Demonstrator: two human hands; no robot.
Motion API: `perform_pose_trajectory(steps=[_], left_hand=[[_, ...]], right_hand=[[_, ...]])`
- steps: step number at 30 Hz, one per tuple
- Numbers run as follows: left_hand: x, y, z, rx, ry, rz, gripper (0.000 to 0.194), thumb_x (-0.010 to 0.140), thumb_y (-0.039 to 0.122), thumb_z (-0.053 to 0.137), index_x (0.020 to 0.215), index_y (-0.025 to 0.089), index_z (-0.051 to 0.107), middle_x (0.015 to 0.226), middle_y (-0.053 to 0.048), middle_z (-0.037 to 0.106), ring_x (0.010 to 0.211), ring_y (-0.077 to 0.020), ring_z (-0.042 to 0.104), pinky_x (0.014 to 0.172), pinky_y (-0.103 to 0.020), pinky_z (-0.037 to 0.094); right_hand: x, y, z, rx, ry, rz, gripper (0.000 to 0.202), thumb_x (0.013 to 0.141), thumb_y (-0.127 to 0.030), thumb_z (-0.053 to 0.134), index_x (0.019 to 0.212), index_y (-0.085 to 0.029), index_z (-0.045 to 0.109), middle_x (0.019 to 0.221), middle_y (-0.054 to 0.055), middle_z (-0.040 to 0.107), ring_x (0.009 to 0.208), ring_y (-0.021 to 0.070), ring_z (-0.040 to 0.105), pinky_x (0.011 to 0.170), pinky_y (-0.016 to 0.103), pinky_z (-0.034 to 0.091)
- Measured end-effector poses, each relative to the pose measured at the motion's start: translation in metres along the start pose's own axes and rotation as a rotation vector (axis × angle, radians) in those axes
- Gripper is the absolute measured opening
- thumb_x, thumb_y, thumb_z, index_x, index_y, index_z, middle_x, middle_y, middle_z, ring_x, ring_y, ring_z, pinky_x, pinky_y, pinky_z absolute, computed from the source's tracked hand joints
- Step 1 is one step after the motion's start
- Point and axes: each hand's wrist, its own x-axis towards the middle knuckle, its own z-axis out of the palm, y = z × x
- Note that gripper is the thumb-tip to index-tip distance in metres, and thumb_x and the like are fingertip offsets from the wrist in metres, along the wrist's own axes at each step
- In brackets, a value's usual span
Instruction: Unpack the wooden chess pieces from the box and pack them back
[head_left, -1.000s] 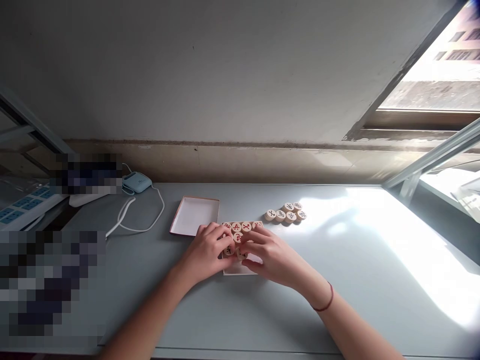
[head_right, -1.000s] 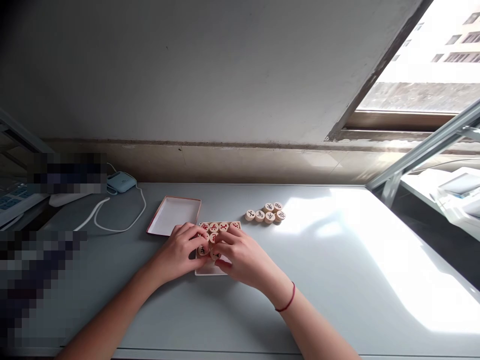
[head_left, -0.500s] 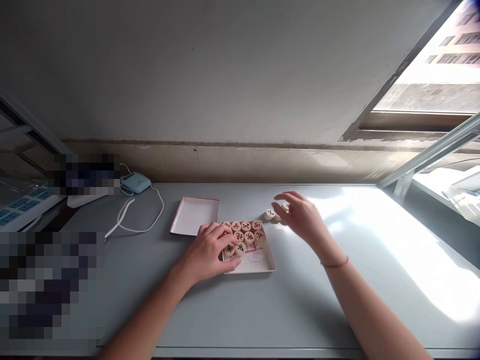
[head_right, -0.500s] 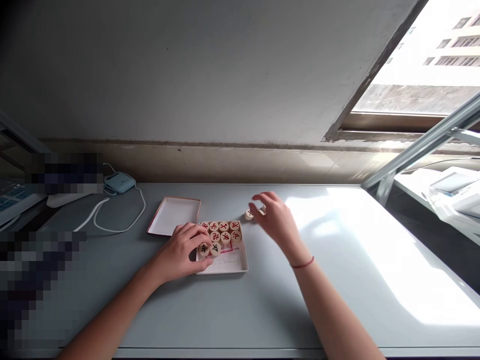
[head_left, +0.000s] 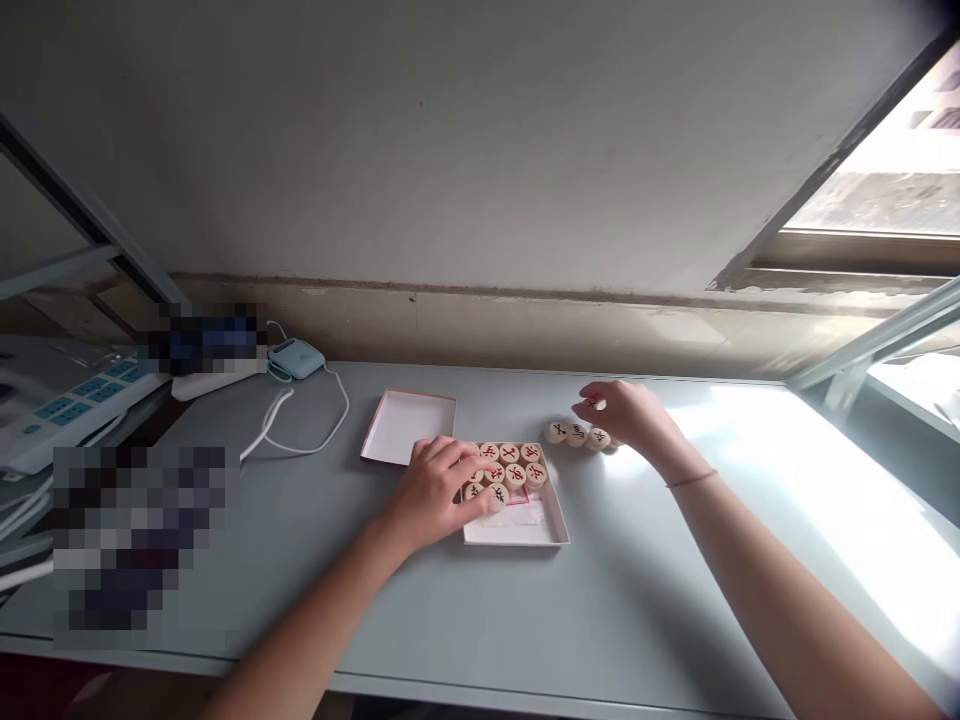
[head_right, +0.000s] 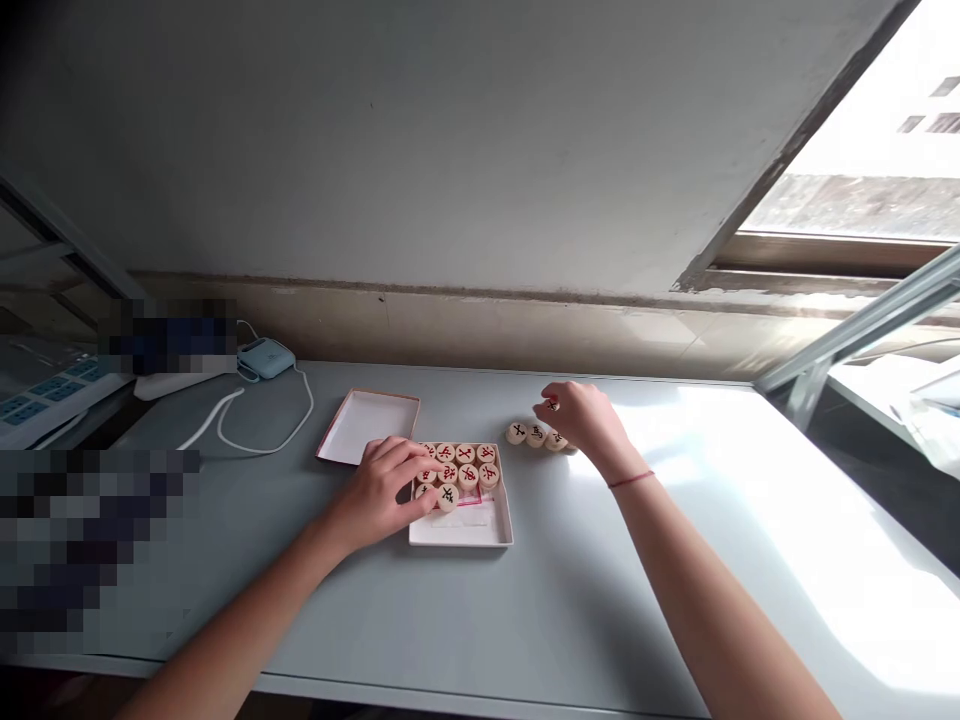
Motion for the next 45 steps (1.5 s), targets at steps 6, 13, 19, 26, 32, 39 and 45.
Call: perform_pose_trajectory(steps=[6, 13, 19, 26, 32, 39, 45], left_hand=[[-0.001, 0.019, 0.007, -0.02, 0.116, 0.028, 0.033, 0.088, 0.033, 0.061, 0.12, 0.025, 0.057, 0.11, -0.006, 0.067, 0.104, -0.0216, 0.061, 0.089, -0.039, 0.045], [-0.002, 0.023, 0.016, -0.066, 0.191, 0.049, 0.037, 0.093, 0.028, 0.054, 0.13, 0.026, 0.049, 0.112, -0.007, 0.066, 0.107, -0.021, 0.062, 0.091, -0.037, 0.05], [0.0, 0.021, 0.011, -0.204, 0.135, 0.013, 0.014, 0.089, 0.026, 0.06, 0.103, 0.023, 0.06, 0.103, -0.004, 0.063, 0.101, -0.0185, 0.063, 0.087, -0.031, 0.053], [0.005, 0.029, 0.02, -0.153, 0.006, 0.14, 0.009, 0.09, 0.022, 0.059, 0.083, 0.02, 0.063, 0.094, -0.003, 0.066, 0.086, -0.0143, 0.064, 0.082, -0.028, 0.05], [0.01, 0.031, 0.025, 0.139, -0.057, 0.216, 0.011, 0.092, 0.022, 0.056, 0.085, 0.022, 0.065, 0.094, 0.0, 0.072, 0.095, -0.0188, 0.061, 0.089, -0.04, 0.037], [0.008, 0.023, 0.013, 0.124, -0.027, 0.147, 0.011, 0.09, 0.029, 0.059, 0.085, 0.022, 0.065, 0.102, -0.002, 0.069, 0.101, -0.0201, 0.058, 0.084, -0.037, 0.037], [0.004, 0.009, 0.008, 0.087, -0.038, 0.057, 0.008, 0.088, 0.03, 0.061, 0.089, 0.023, 0.066, 0.106, -0.004, 0.066, 0.107, -0.0216, 0.056, 0.088, -0.036, 0.041]], right_hand=[[-0.071, -0.06, 0.005, 0.8, -0.251, -0.186, 0.031, 0.08, -0.045, 0.062, 0.097, -0.02, 0.068, 0.09, 0.007, 0.073, 0.069, 0.0176, 0.067, 0.059, 0.029, 0.054], [-0.09, -0.079, 0.02, 1.145, -0.354, -0.164, 0.032, 0.08, -0.045, 0.066, 0.1, -0.02, 0.063, 0.091, 0.007, 0.071, 0.08, 0.0189, 0.069, 0.069, 0.032, 0.059], [-0.08, -0.055, 0.016, 1.213, -0.176, 0.007, 0.04, 0.075, -0.051, 0.07, 0.097, -0.019, 0.062, 0.1, 0.011, 0.07, 0.071, 0.0178, 0.068, 0.064, 0.034, 0.06], [-0.08, -0.049, 0.012, 1.161, -0.153, -0.022, 0.037, 0.078, -0.05, 0.068, 0.096, -0.019, 0.063, 0.098, 0.009, 0.069, 0.078, 0.0189, 0.068, 0.07, 0.034, 0.059], [-0.082, -0.047, 0.009, 1.05, -0.208, -0.125, 0.029, 0.085, -0.046, 0.06, 0.099, -0.02, 0.061, 0.094, 0.006, 0.065, 0.079, 0.0173, 0.066, 0.068, 0.031, 0.059], [-0.093, -0.046, 0.0, 0.619, -0.253, -0.37, 0.023, 0.084, -0.018, 0.054, 0.105, -0.024, 0.06, 0.101, 0.004, 0.06, 0.071, 0.0114, 0.062, 0.063, 0.027, 0.056], [-0.103, -0.059, 0.012, 0.238, -0.198, -0.459, 0.007, 0.084, -0.017, 0.058, 0.078, -0.021, 0.058, 0.082, 0.001, 0.062, 0.057, 0.0103, 0.054, 0.049, 0.023, 0.037]])
